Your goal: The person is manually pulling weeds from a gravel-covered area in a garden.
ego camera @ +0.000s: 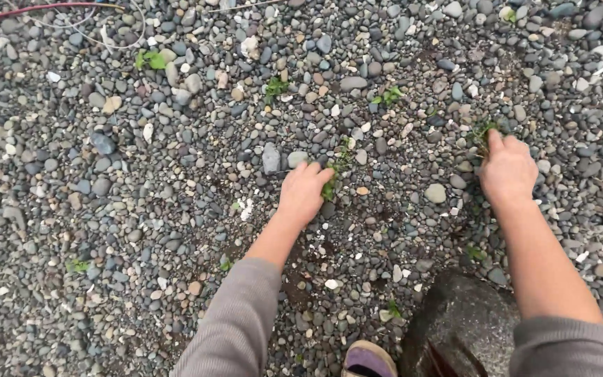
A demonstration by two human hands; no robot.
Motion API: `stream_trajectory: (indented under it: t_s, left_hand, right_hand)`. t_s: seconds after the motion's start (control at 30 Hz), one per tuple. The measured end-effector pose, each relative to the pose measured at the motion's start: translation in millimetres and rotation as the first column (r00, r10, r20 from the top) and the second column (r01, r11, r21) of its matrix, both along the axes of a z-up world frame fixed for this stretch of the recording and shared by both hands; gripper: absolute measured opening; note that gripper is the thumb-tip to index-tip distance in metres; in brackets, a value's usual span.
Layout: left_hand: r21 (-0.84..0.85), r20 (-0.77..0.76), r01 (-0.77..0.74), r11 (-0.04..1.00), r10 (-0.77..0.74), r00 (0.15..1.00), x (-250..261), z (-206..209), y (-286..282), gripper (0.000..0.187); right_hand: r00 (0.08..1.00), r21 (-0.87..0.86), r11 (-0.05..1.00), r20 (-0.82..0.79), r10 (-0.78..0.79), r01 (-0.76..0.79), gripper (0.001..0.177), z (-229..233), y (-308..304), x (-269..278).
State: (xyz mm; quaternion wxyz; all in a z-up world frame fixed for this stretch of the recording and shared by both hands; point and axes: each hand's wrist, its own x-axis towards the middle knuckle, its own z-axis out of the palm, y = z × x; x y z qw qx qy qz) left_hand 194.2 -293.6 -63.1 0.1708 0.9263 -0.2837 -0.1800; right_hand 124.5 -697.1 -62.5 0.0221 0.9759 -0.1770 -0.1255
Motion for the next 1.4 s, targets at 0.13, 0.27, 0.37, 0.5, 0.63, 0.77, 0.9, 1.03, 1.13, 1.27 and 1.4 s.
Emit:
stream_trajectory:
  t_s: [0.13, 0.27, 0.37, 0.5, 0.63, 0.77, 0.9, 1.03, 1.13, 1.27, 1.4]
  left_hand:
    - [0.145, 0.006, 0.216, 0.966, -0.219, 0.976, 9.8, 10.8, -30.2, 0.084]
    - [0.340, 0.151, 0.161, 0.926, -0.223, 0.963, 11.8, -21.7, -52.8, 0.047]
    - [0.380, 0.262, 0.112, 0.918, -0.223, 0.939, 11.1, -37.9, -61.1, 0.016]
    - [0.479, 0.096, 0.062, 0.875, -0.122, 0.988, 18.1, -16.4, -71.1, 0.020]
    - [0.176, 0.093, -0.106, 0.979, 0.090, 0.992, 16.7, -53.1, -63.8, 0.015]
    - [0.146, -0.051, -0.052, 0.988, 0.060, 0.997, 15.8, -47.1, -48.0, 0.017]
    - [-0.037, -0.298, -0.221, 0.975, 0.200, 0.933, -16.0, 8.7, -24.4, 0.008]
    - [0.042, -0.680, -0.684, 0.729, 0.523, 0.515, -61.4, 100.3, 14.4, 0.050]
    - [0.047, -0.780, -0.886, 0.461, 0.571, 0.256, -97.7, 119.3, 50.3, 0.061]
    - [0.161, -0.838, -0.984, 0.071, 0.537, -0.098, -145.6, 81.2, 93.6, 0.027]
    - [0.440, -0.611, -0.829, -0.345, 0.561, -0.558, -167.2, 69.5, 101.9, 0.048]
  right_hand:
    - [0.994, -0.086, 0.996, -0.105, -0.007, -0.002, 0.037, 19.6, 12.0, 13.9]
    - [0.963, -0.058, 0.991, -0.235, -0.128, 0.117, 0.029, 39.4, 30.0, 26.6]
    - [0.943, -0.011, 0.975, -0.253, -0.216, 0.220, 0.031, 45.1, 36.2, 35.9]
    - [0.846, -0.007, 0.911, -0.367, -0.387, 0.413, 0.036, 55.3, 43.8, 57.2]
    - [0.933, 0.121, 0.939, -0.210, -0.292, 0.322, 0.045, -9.6, -6.3, 37.8]
    - [0.911, 0.235, 0.885, -0.193, -0.364, 0.403, 0.036, -25.2, -18.7, 45.9]
    - [0.919, 0.109, 0.928, -0.224, -0.326, 0.356, 0.045, -28.0, -4.7, 43.7]
    - [0.942, 0.174, 0.938, -0.213, -0.260, 0.299, 0.045, -21.0, -12.6, 31.7]
    - [0.943, 0.394, 0.859, -0.061, -0.329, 0.325, 0.036, 9.0, 7.6, 28.3]
    - [0.795, 0.626, 0.507, -0.354, -0.493, 0.593, 0.020, 60.1, 92.5, 15.0]
    - [0.973, 0.763, 0.615, -0.079, -0.217, 0.199, 0.046, 82.9, 167.7, 72.3]
